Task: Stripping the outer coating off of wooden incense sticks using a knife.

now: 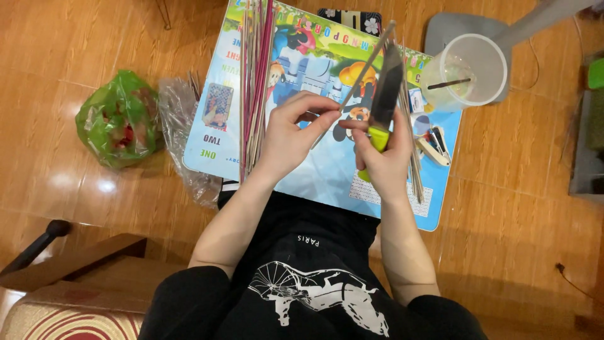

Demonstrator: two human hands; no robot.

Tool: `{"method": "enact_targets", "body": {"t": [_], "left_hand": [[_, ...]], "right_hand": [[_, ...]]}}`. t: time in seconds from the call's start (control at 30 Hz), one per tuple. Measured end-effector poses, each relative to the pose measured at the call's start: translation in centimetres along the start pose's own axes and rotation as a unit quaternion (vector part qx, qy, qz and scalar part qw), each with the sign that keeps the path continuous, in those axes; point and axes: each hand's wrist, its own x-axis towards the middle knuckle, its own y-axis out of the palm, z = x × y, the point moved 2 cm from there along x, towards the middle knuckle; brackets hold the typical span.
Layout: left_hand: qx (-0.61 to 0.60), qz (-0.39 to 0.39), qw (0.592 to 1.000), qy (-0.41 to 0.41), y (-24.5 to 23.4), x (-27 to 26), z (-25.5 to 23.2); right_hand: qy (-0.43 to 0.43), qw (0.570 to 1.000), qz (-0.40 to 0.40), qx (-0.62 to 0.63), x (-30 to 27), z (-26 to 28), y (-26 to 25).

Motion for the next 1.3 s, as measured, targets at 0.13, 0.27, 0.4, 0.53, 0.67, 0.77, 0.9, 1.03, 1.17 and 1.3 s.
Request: {"method": "enact_targets", "body": {"t": [0.13, 0.27, 0.4, 0.53, 0.67, 0.77, 0.9, 1.03, 1.17, 1.3], "left_hand": [[0.027, 0.010, 0.999, 0.015, 1.2, -0.7, 0.3], [0.051, 0.015, 0.997, 0.048, 2.3, -0.9, 1.0], [0.029, 0.026, 0.997, 0.069, 2.8, -1.0, 1.0], [0.033, 0.038, 0.996, 0.067, 3.1, -0.9, 0.7], [0.045, 0.028, 0.996, 0.072, 2.8, -0.8, 0.5], [0.041, -0.002, 0.998, 0.055, 2.2, -0.8, 1.0], [0.047, -0.018, 0.998, 0.031, 3.0, -2.3, 0.2], [0.232, 0.004, 0.935, 0.267, 5.7, -5.9, -2.4], [0.279, 0.107, 0.906, 0.301, 8.1, -8.9, 2.1], [0.248, 0.126, 0.930, 0.240, 7.4, -6.3, 3.3]], "right_hand": [[-0.061, 0.997, -0.052, 0.000, 0.1, 2.2, -1.1], [-0.151, 0.984, -0.093, 0.028, -0.1, 5.2, -2.0], [-0.189, 0.975, -0.117, 0.002, -0.4, 8.3, -1.6], [-0.179, 0.967, -0.179, 0.015, -0.4, 9.8, -2.2], [-0.238, 0.967, -0.088, -0.002, -0.1, 9.7, -3.1], [-0.230, 0.965, -0.124, -0.004, 0.5, 11.6, -1.5], [-0.226, 0.968, -0.100, -0.047, 0.4, 10.6, -1.3], [-0.197, 0.964, -0.174, -0.029, 0.8, 8.1, -3.4], [-0.145, 0.964, -0.222, 0.016, 0.5, 6.0, -5.3], [-0.115, 0.966, -0.229, 0.034, 0.3, 5.1, -7.1]]}}
